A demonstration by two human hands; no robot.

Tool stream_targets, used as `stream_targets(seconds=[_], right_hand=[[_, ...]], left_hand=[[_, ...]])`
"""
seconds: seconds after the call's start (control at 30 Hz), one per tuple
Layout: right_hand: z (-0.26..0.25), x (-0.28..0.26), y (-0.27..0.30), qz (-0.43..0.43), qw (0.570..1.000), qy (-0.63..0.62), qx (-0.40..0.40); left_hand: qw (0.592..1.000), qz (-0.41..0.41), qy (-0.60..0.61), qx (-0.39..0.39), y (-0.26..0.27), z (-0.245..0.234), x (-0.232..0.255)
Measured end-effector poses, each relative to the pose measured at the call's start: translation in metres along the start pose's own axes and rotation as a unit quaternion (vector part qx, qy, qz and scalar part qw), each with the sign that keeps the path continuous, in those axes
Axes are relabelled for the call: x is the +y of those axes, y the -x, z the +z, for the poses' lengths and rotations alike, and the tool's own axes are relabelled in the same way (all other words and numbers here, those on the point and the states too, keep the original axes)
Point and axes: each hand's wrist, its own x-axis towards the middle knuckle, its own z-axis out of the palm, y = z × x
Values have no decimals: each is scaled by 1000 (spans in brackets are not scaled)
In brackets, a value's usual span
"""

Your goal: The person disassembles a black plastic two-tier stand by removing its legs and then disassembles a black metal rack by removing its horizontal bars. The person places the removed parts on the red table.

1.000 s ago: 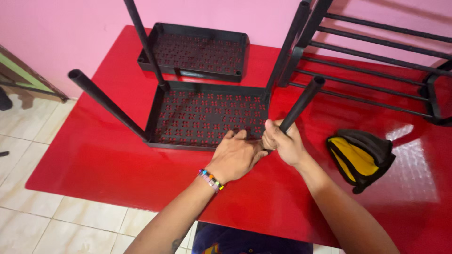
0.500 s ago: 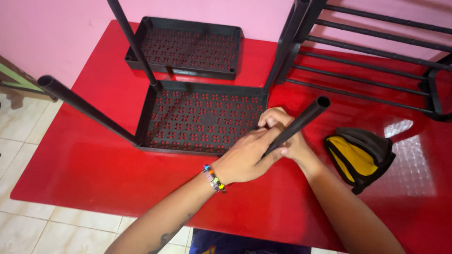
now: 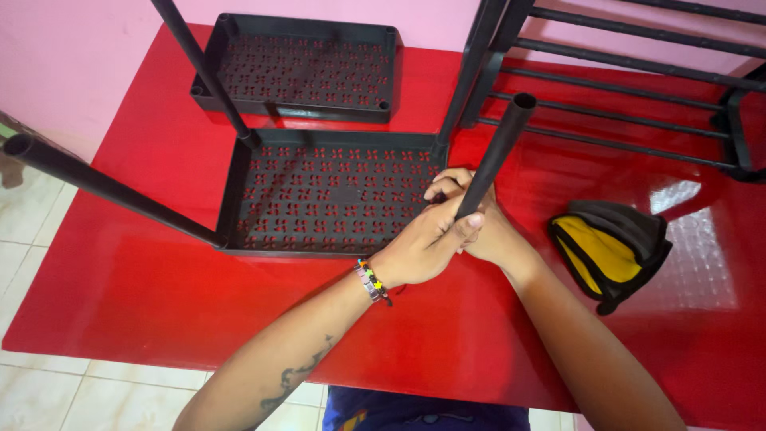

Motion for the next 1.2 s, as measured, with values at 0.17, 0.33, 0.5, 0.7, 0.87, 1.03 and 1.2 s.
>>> stream_targets(seconds=[0.17, 0.33, 0.5, 0.7, 0.87, 1.03, 1.2], right_hand=[[-4, 4, -2, -4, 996, 22, -85], [1, 11, -8, -47, 974, 42, -220], [4, 9, 3, -43, 977, 56, -200], [2, 4, -3, -16, 976, 46, -212], [1, 5, -5, -20, 977, 44, -205], [11, 18, 2, -23, 981, 19, -191], [-3, 11, 6, 138, 936, -320, -45]], left_hand=[[993, 116, -8, -27, -5, 0, -2], [995, 22, -30, -89, -13, 1, -18], [998, 11, -60, 22, -15, 10, -37], [991, 86, -57, 89, -5, 16, -31], [987, 23, -80, 135, 0, 23, -17], [994, 17, -90, 51, -3, 12, 10], [945, 80, -307, -77, 30, -20, 53]])
